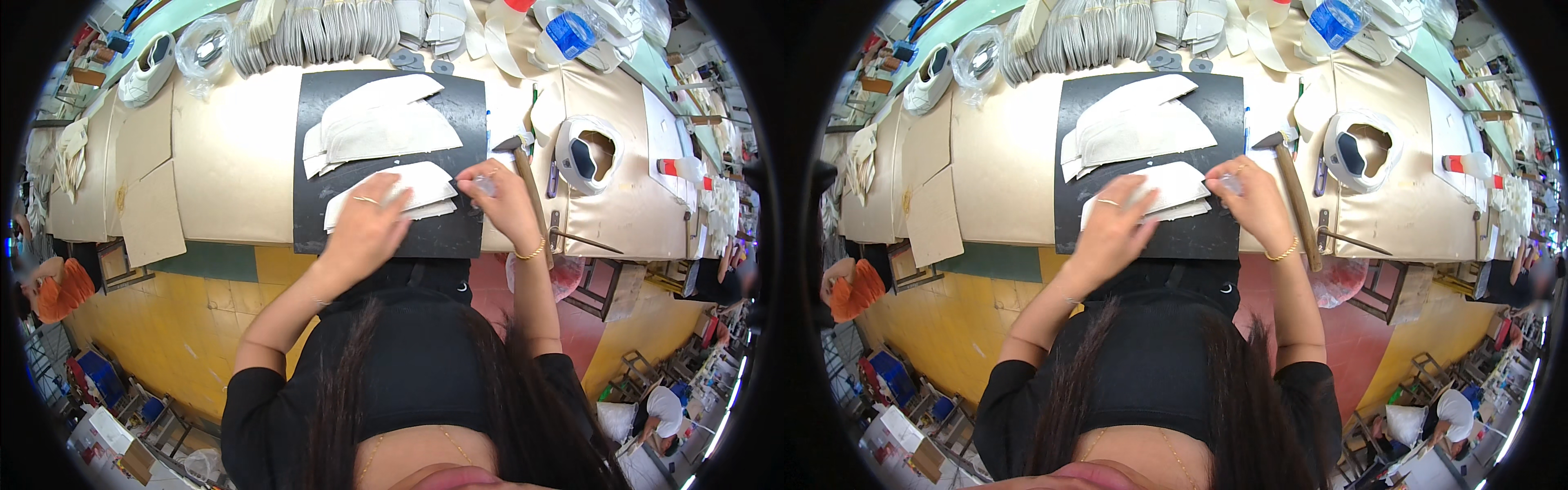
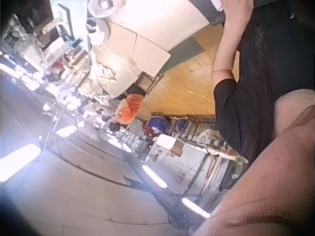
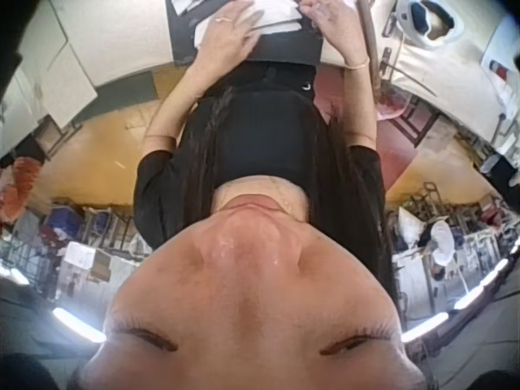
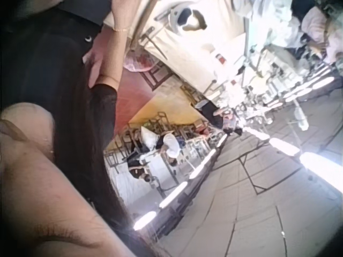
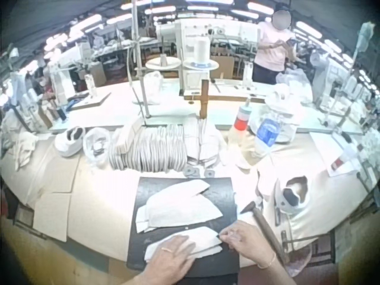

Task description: The person repeatedly picks up white fabric pieces and rubs their edges with a small stone-like tool on a black cutting mat. They handle the pieces one at a time, occasionally stacking them, and continue the smoothing process throughout the clip.

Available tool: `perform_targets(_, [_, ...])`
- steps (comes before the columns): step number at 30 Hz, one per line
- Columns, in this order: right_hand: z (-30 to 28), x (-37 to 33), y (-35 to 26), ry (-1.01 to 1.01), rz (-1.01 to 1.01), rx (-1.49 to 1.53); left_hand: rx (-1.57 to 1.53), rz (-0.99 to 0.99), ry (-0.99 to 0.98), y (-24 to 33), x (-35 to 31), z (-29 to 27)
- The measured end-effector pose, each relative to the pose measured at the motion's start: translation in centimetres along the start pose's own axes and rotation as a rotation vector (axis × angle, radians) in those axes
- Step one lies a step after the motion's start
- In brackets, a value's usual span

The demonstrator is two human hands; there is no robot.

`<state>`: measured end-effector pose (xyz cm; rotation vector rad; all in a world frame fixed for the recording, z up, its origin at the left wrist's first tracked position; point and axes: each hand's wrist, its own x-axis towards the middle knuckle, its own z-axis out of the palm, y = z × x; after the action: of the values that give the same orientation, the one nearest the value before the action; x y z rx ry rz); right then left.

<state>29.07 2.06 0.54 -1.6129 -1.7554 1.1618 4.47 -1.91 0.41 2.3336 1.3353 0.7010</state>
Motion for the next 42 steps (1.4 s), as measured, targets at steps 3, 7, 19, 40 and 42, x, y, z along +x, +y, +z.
perform_targets(3, [1.4,1.6,0.9,-0.019,-0.212,-0.106,0.061,0.086,-0.074,0.8,0.8,2.4])
perform_targets(7, [1.7,3.0,0.8,-0.078,-0.271,-0.139,0.137,0.079,-0.086,0.5,0.5,3.5])
perform_targets(19, [1.2,6.5,0.7,-0.429,-0.420,-0.252,0.164,0.089,-0.040,0.0,-0.7,4.6])
perform_targets(40, [2.3,3.4,2.0,-0.097,-0.684,-0.253,0.199,0.084,-0.033,0.3,-0.1,4.3])
perform_targets(42, [2.6,3.4,1.9,-0.077,-0.630,-0.254,0.205,0.086,-0.033,0.4,-0.1,4.3])
